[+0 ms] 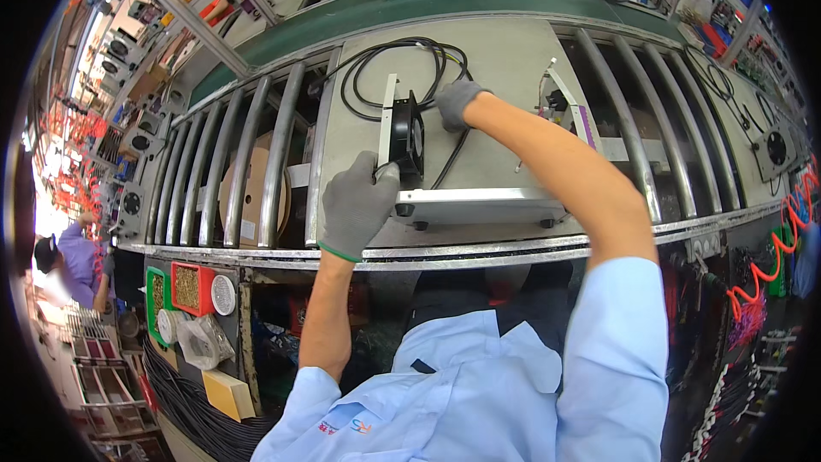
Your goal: Assembling internal components and wiring of a power supply unit on a factory conveyor line.
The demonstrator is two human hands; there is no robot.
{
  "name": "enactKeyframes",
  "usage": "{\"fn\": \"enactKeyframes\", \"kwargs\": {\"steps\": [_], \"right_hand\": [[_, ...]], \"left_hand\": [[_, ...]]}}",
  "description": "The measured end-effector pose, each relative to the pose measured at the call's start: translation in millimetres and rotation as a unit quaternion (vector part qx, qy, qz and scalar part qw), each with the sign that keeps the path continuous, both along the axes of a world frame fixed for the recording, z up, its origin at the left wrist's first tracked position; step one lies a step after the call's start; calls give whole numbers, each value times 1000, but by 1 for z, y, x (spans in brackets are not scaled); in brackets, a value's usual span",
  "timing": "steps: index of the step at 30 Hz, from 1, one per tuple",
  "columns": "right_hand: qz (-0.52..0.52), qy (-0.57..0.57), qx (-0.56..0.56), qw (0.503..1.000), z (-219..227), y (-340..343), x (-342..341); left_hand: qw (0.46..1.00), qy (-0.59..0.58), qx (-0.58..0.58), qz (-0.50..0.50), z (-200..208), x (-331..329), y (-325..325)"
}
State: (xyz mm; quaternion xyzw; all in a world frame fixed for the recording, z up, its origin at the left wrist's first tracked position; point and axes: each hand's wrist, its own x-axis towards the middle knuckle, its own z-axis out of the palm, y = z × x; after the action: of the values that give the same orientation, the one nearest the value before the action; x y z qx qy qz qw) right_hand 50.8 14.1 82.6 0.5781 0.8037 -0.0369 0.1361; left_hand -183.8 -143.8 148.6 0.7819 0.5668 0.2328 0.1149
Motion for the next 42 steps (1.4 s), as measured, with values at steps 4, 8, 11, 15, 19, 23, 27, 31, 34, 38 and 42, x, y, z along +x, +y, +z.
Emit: {"fn": "enactKeyframes", "kwargs": {"steps": [4,8,11,15,19,23,27,31,34,38,42], "right_hand": [[22,92,-22,995,33,-64,18],[26,224,-17,974,72,-157,48],[-16,298,-18,954,88,-204,49],[-33,209,46,976,85,-224,39],[-13,257,107,960,79,-219,37],[-19,221,63,973,80,-216,39],[-40,220,30,974,83,-217,38],[-13,228,53,972,81,-215,37],[10,230,77,970,79,-217,35],[5,238,109,965,76,-221,35],[-14,216,105,971,73,-224,36]], "left_hand": [[972,-144,-184,-28,-8,-45,34],[963,-206,-160,68,-43,-96,133],[995,38,42,79,-80,-127,222],[973,182,132,46,-128,-150,320],[979,179,-31,94,-162,-144,388],[983,131,-95,92,-165,-141,404],[969,234,3,72,-127,-134,396],[946,-235,-223,34,-77,-98,384],[987,-159,-33,16,-87,-47,346],[980,158,114,31,-131,21,291],[992,122,-1,-13,-122,20,281]]}}
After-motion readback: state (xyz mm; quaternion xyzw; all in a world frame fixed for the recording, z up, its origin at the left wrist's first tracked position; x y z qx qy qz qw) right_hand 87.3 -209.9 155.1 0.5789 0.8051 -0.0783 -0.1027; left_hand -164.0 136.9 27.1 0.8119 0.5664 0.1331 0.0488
